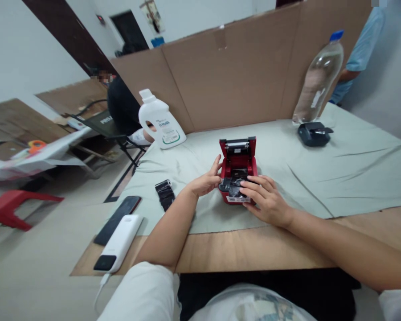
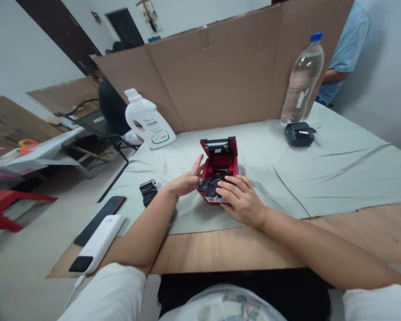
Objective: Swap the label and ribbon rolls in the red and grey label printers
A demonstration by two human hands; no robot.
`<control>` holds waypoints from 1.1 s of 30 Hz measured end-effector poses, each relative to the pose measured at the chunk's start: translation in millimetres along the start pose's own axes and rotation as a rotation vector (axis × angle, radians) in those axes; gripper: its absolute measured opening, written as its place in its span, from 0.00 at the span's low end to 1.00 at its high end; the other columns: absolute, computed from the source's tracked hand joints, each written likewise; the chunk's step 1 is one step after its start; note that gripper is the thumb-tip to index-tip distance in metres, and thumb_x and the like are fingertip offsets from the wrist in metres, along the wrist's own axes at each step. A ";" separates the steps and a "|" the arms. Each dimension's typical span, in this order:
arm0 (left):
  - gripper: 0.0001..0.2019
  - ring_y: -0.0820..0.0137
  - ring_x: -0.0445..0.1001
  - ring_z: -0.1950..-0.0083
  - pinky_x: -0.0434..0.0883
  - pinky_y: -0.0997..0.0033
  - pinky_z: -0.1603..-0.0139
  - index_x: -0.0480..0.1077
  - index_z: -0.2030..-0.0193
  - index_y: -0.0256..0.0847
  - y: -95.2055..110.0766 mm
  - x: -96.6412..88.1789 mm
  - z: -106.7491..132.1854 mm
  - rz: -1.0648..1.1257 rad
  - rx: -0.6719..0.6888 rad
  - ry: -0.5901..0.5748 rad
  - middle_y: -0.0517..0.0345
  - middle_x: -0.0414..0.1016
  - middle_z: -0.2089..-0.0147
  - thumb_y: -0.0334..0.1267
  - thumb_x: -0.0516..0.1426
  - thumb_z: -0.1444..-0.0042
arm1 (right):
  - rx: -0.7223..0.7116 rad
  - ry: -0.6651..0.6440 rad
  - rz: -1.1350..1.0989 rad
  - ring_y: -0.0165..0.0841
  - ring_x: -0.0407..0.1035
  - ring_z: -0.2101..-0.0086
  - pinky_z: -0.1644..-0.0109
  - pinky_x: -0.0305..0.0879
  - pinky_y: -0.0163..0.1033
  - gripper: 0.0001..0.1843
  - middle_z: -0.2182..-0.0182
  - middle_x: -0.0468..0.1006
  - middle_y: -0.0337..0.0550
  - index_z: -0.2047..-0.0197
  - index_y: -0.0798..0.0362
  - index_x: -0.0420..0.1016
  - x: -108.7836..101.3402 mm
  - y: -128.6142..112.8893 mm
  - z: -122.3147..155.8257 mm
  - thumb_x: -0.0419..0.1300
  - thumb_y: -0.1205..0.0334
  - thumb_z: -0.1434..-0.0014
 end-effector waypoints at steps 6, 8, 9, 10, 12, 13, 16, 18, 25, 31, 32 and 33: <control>0.54 0.71 0.69 0.48 0.67 0.72 0.56 0.37 0.29 0.67 2.6 0.7 -1.0 -0.024 0.008 0.007 0.62 0.39 0.24 0.28 0.58 0.60 | 0.019 -0.012 -0.009 0.43 0.65 0.43 0.39 0.59 0.55 0.20 0.47 0.77 0.45 0.44 0.47 0.69 2.4 1.5 1.0 0.60 0.64 0.40; 0.53 0.70 0.69 0.47 0.67 0.71 0.54 0.40 0.28 0.65 2.4 0.3 -0.9 -0.031 0.015 0.002 0.61 0.42 0.25 0.28 0.57 0.59 | 0.021 -0.010 -0.010 0.42 0.65 0.43 0.39 0.58 0.55 0.20 0.47 0.77 0.45 0.44 0.46 0.68 2.3 1.4 1.2 0.59 0.63 0.39; 0.52 0.69 0.69 0.46 0.67 0.69 0.52 0.42 0.28 0.63 2.9 -0.1 -0.4 -0.038 0.018 0.000 0.61 0.44 0.25 0.28 0.57 0.59 | 0.020 -0.011 -0.012 0.42 0.65 0.43 0.39 0.58 0.55 0.20 0.47 0.77 0.45 0.43 0.46 0.68 2.0 1.5 1.2 0.59 0.63 0.39; 0.50 0.67 0.69 0.45 0.68 0.67 0.51 0.44 0.28 0.61 3.7 -0.6 0.3 -0.050 0.016 -0.003 0.59 0.47 0.26 0.29 0.58 0.59 | 0.016 -0.010 -0.020 0.43 0.65 0.43 0.39 0.58 0.55 0.21 0.47 0.76 0.45 0.42 0.46 0.66 1.4 1.7 1.2 0.59 0.62 0.39; 0.45 0.63 0.69 0.44 0.67 0.62 0.47 0.51 0.30 0.54 7.8 -2.4 2.5 -0.109 0.004 0.006 0.54 0.55 0.29 0.31 0.59 0.57 | 0.013 0.001 -0.061 0.44 0.63 0.42 0.39 0.59 0.56 0.25 0.44 0.73 0.49 0.38 0.47 0.61 -0.9 4.1 1.1 0.57 0.55 0.37; 0.41 0.61 0.69 0.43 0.67 0.60 0.46 0.56 0.32 0.49 12.5 -4.7 3.8 -0.168 0.011 0.041 0.51 0.60 0.31 0.32 0.59 0.56 | 0.020 0.015 -0.093 0.45 0.62 0.41 0.40 0.60 0.57 0.28 0.42 0.71 0.51 0.35 0.48 0.58 -2.6 6.9 1.2 0.55 0.52 0.36; 0.26 0.59 0.68 0.42 0.65 0.57 0.42 0.68 0.43 0.40 41.4 -14.1 8.3 -0.444 0.149 0.285 0.47 0.69 0.39 0.36 0.59 0.51 | 0.093 0.100 -0.178 0.47 0.60 0.40 0.41 0.61 0.59 0.31 0.40 0.65 0.56 0.32 0.50 0.50 -7.8 22.6 3.1 0.46 0.46 0.33; 0.19 0.60 0.69 0.44 0.66 0.58 0.42 0.71 0.49 0.38 59.6 -9.8 7.2 -0.625 0.236 0.395 0.48 0.73 0.45 0.37 0.57 0.48 | 0.165 0.142 -0.201 0.47 0.60 0.41 0.41 0.61 0.59 0.31 0.41 0.65 0.57 0.32 0.51 0.50 -7.9 35.4 6.0 0.42 0.46 0.32; 0.14 0.54 0.73 0.49 0.64 0.55 0.43 0.77 0.56 0.44 52.5 40.5 -49.3 -1.277 0.106 0.127 0.51 0.79 0.54 0.34 0.60 0.53 | 0.263 0.121 -0.217 0.46 0.62 0.45 0.41 0.61 0.58 0.30 0.46 0.68 0.55 0.34 0.52 0.54 2.0 53.7 13.3 0.39 0.45 0.31; 0.09 0.51 0.75 0.55 0.64 0.54 0.46 0.78 0.66 0.39 36.4 48.6 -79.9 -1.601 -0.092 0.012 0.46 0.80 0.64 0.36 0.64 0.58 | 0.251 0.104 -0.216 0.47 0.62 0.45 0.42 0.61 0.58 0.28 0.47 0.69 0.55 0.35 0.52 0.56 3.2 55.0 13.6 0.42 0.46 0.32; 0.09 0.52 0.76 0.56 0.64 0.55 0.47 0.78 0.67 0.38 36.9 48.3 -80.3 -1.591 -0.085 0.024 0.46 0.79 0.66 0.36 0.64 0.58 | 0.252 0.096 -0.213 0.47 0.62 0.45 0.42 0.61 0.58 0.28 0.47 0.69 0.54 0.35 0.52 0.57 3.6 55.6 13.7 0.42 0.46 0.32; 0.09 0.52 0.76 0.57 0.65 0.55 0.47 0.78 0.67 0.39 38.1 48.5 -79.4 -1.565 -0.064 0.033 0.47 0.79 0.66 0.36 0.64 0.59 | 0.250 0.090 -0.212 0.47 0.62 0.45 0.42 0.61 0.58 0.28 0.48 0.69 0.54 0.35 0.52 0.57 4.0 56.1 13.9 0.42 0.47 0.32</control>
Point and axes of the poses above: each hand's wrist, its own z-axis away from the middle knuckle, its own x-axis out of the palm, y = z × x, the point moved 7 cm from there along -z, towards the middle knuckle
